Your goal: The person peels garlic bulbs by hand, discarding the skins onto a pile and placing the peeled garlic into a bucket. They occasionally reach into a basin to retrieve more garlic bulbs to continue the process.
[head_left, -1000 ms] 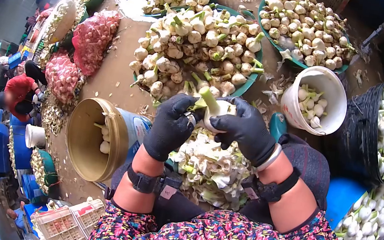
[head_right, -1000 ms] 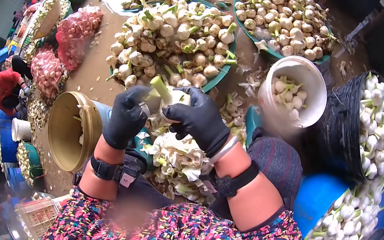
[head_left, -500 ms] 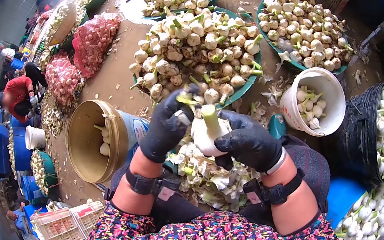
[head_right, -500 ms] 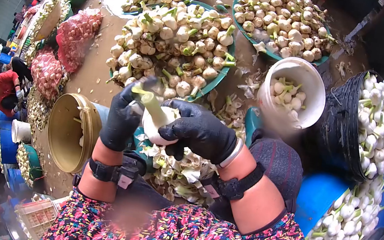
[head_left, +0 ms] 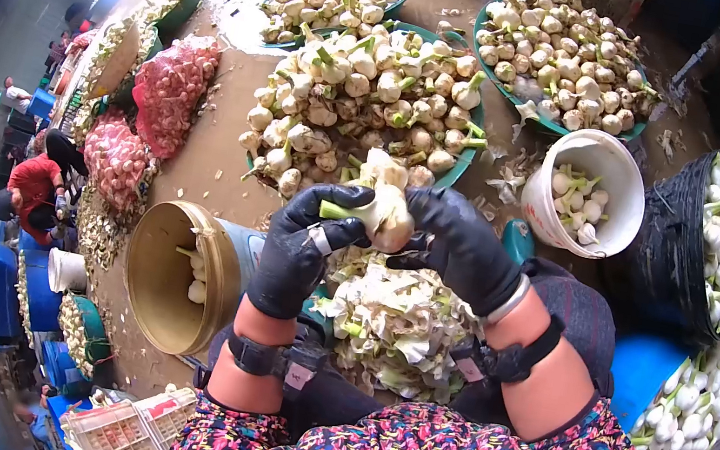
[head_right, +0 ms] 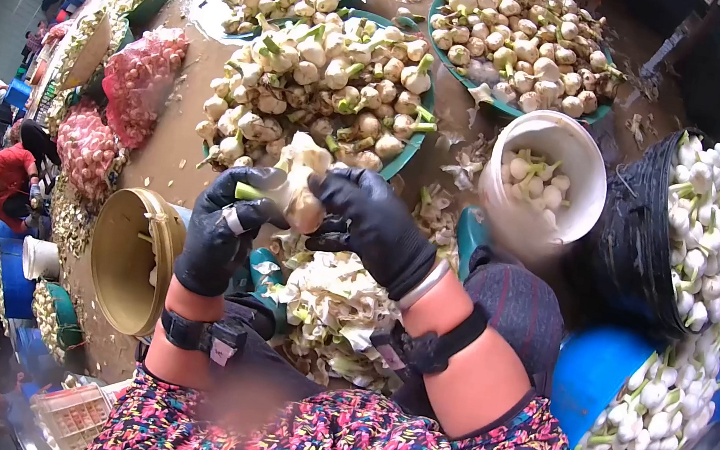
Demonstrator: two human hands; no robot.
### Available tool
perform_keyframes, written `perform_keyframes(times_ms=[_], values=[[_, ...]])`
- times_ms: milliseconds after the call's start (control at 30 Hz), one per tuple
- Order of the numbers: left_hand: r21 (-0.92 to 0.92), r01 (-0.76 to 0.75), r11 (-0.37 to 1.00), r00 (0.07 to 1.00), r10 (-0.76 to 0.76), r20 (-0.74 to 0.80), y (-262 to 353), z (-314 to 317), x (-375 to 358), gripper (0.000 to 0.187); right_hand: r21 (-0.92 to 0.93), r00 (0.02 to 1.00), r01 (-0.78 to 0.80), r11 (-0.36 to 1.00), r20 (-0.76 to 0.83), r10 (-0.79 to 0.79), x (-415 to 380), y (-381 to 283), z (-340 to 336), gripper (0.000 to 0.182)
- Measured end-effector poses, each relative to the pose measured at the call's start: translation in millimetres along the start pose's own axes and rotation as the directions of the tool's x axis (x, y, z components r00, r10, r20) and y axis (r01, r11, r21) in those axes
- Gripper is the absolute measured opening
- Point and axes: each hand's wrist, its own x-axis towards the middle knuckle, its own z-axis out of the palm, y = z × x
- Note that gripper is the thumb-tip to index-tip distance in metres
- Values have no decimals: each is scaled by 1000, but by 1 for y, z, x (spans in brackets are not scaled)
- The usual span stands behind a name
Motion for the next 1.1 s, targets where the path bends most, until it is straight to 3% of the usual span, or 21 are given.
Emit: perform_keyframes(times_ms=[67, 100, 167, 200, 267, 300, 333, 400, 433, 467, 500, 533, 600, 667, 700, 733, 800, 933, 1000, 1067, 1100], values=[[167, -2, 986, 998, -7, 54, 5, 1, -2, 30, 311, 977, -195, 930, 141, 158, 4, 0, -7, 45], [177, 11, 984, 999, -18, 39, 6, 4, -2, 30, 311, 978, -195, 930, 136, 160, 8, 7, -15, 45], [253, 20, 967, 999, -30, 39, 12, 13, -4, 29, -249, 984, 87, 965, 173, -44, 16, 19, -23, 36], [331, 22, 943, 999, -36, 38, 14, 14, -4, 28, -247, 984, 85, 965, 172, -43, 15, 20, -21, 36], [339, 27, 940, 998, -43, 39, 13, 12, -5, 24, -263, 955, 289, 920, 17, -296, 13, 17, -11, 24], [231, 42, 972, 999, -47, 14, 12, 7, -4, 22, -285, 908, 384, 878, -57, -416, 13, 15, -6, 20], [118, 51, 992, 999, -50, -12, 10, 0, -2, 21, -89, 878, 470, 878, -56, -475, 19, 16, -7, 21], [68, -69, 995, 997, 71, -32, 7, -21, 7, 22, -379, 858, 509, 773, 148, -492, -5, -3, 6, 21], [15, -70, 997, 996, 71, -62, 8, -26, 7, 22, -588, 800, 594, 549, 362, -479, -7, 6, 1, 22], [-37, -73, 997, 993, 69, -91, 9, -27, 7, 23, -724, 819, 573, 385, 484, -308, -13, 7, 3, 24], [-77, -80, 994, 992, 72, -102, 8, -26, 7, 24, -847, 898, 403, 346, 440, 31, -14, 17, 0, 28], [-120, -82, 989, 992, 69, -109, 6, -24, 7, 26, -962, 899, 267, 54, 269, 346, -11, 26, 0, 39], [-90, -65, 994, 993, 56, -101, 5, -19, 7, 26, -991, 939, 79, -110, 37, 341, -12, 37, -6, 45], [-180, -38, 983, 996, 22, -91, 6, -10, 4, 27, -993, 994, 104, 47, 105, 20, -13, 29, -9, 54], [-189, -29, 982, 997, 16, -71, 6, -9, 4, 25, -959, 962, 218, 183, 180, -203, -6, 24, -9, 59], [-188, -28, 982, 998, 16, -69, 5, -8, 4, 25, -901, 953, 138, 411, 8, -304, -6, 18, -4, 40], [-144, -80, 986, 990, 62, -127, -4, -3, 5, 22, -500, 883, 324, 803, -144, -446, 0, 15, 6, 29], [-56, -123, 991, 988, 117, -101, -17, 1, 5, 22, -429, 839, 322, 844, -283, -464, 15, 20, 4, 17], [-308, -88, 947, 994, 62, -94, -11, -1, 4, 23, -306, 832, 443, 843, -210, -513, 17, 17, -5, 10], [-289, -110, 951, 983, 60, -175, -3, -11, 4, 22, -543, 771, 334, 771, -313, -554, 19, 11, -17, 11], [-246, -104, 964, 985, 65, -162, 2, -17, 3, 25, -510, 854, 258, 821, -278, -440, 15, 8, -20, 10]])
